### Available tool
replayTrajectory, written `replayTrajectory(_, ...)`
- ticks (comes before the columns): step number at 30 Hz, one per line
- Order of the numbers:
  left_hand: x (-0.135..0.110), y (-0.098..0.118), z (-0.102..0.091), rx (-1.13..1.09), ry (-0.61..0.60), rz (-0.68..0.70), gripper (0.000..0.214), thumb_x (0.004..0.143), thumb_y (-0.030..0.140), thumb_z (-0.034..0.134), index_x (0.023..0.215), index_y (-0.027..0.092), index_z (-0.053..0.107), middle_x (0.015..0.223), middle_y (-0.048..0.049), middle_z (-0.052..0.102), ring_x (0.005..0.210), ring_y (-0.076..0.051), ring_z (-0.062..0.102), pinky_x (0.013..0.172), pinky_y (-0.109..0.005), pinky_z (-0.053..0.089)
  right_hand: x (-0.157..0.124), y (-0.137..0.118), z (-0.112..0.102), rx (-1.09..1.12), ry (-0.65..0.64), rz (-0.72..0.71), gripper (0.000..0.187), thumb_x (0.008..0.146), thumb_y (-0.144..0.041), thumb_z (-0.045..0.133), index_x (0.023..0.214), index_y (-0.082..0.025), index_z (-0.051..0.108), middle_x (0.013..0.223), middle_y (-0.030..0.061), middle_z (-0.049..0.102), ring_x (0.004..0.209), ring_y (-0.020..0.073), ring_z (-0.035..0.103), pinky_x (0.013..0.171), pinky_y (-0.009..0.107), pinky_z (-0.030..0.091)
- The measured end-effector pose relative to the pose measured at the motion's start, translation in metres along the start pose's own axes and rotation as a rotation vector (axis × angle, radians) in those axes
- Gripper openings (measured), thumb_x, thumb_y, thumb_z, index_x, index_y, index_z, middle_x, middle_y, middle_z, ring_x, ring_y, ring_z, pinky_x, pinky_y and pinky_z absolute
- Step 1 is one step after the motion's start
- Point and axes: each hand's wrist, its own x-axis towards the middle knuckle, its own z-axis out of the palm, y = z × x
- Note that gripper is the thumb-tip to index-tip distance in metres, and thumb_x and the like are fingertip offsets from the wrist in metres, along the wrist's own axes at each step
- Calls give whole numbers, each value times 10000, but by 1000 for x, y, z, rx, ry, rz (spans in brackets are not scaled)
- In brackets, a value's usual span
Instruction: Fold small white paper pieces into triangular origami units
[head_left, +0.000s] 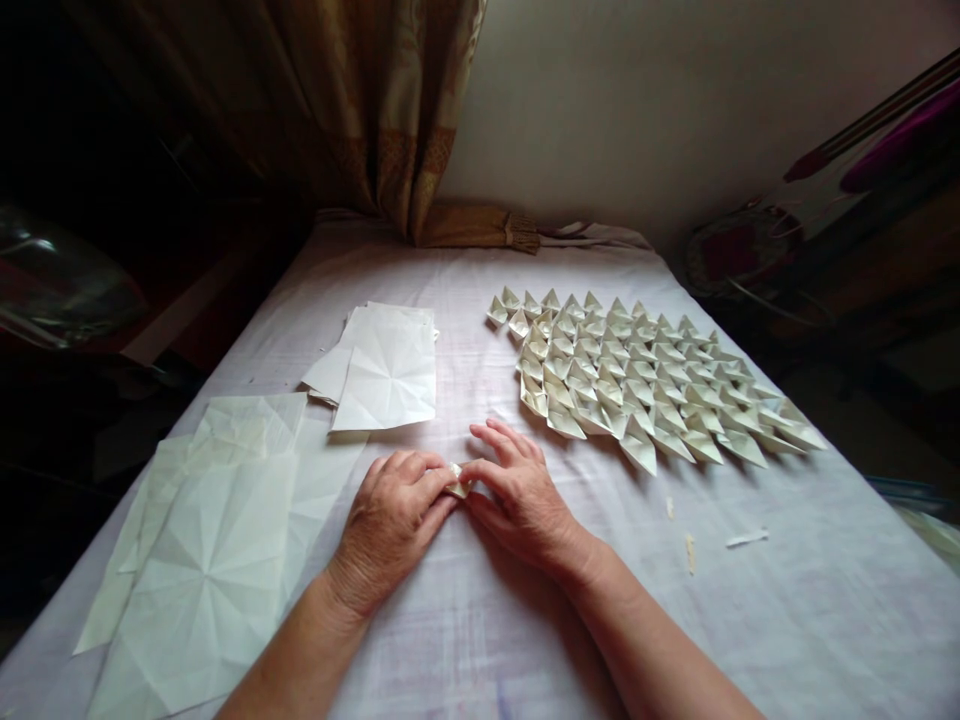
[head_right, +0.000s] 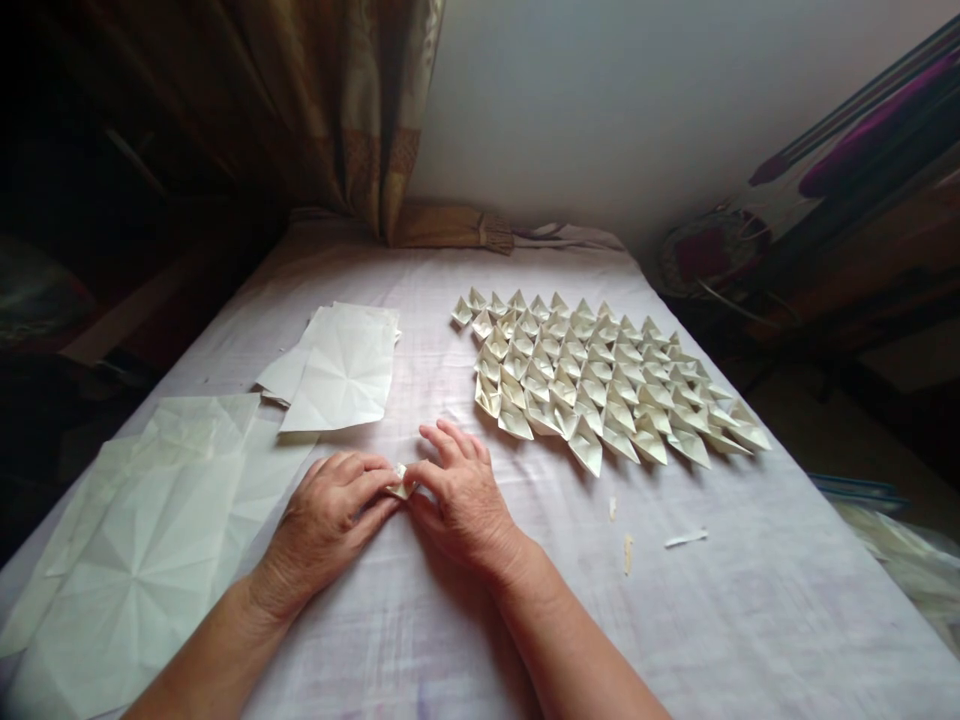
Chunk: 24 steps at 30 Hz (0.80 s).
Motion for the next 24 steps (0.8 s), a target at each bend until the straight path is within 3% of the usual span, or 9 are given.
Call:
replayTrajectory(7, 1, 0, -1, 49, 5, 37, 117, 896, 238, 588, 959, 248, 686, 1025, -35, 691, 928, -211, 586, 839, -367, 416, 2, 6, -1, -98, 13, -74, 75, 860, -283, 653, 881, -266, 723, 1355, 102, 564, 1323, 314, 419, 1041, 501, 311)
replayTrajectory(15, 2, -2, 0, 22, -7, -20, 98, 903, 231, 570, 863, 209, 656, 1048, -53, 670, 976, -224, 576, 879, -383, 423, 12, 3, -9, -177, -25, -91, 162, 888, -319, 620, 785, -216, 691, 1359, 117, 564, 1331, 318, 409, 1032, 500, 312)
replayTrajectory(24, 10, -6, 8, 85, 9, -175, 164, 901, 263, 559, 764, 200, 623, 1132, -87, 622, 1111, -282, 517, 937, -466, 407, 24, 5, -6, -126, -69, 52, 138, 882, -278, 617, 790, -206, 690, 1289, 82, 615, 1300, 291, 452, 1035, 477, 325)
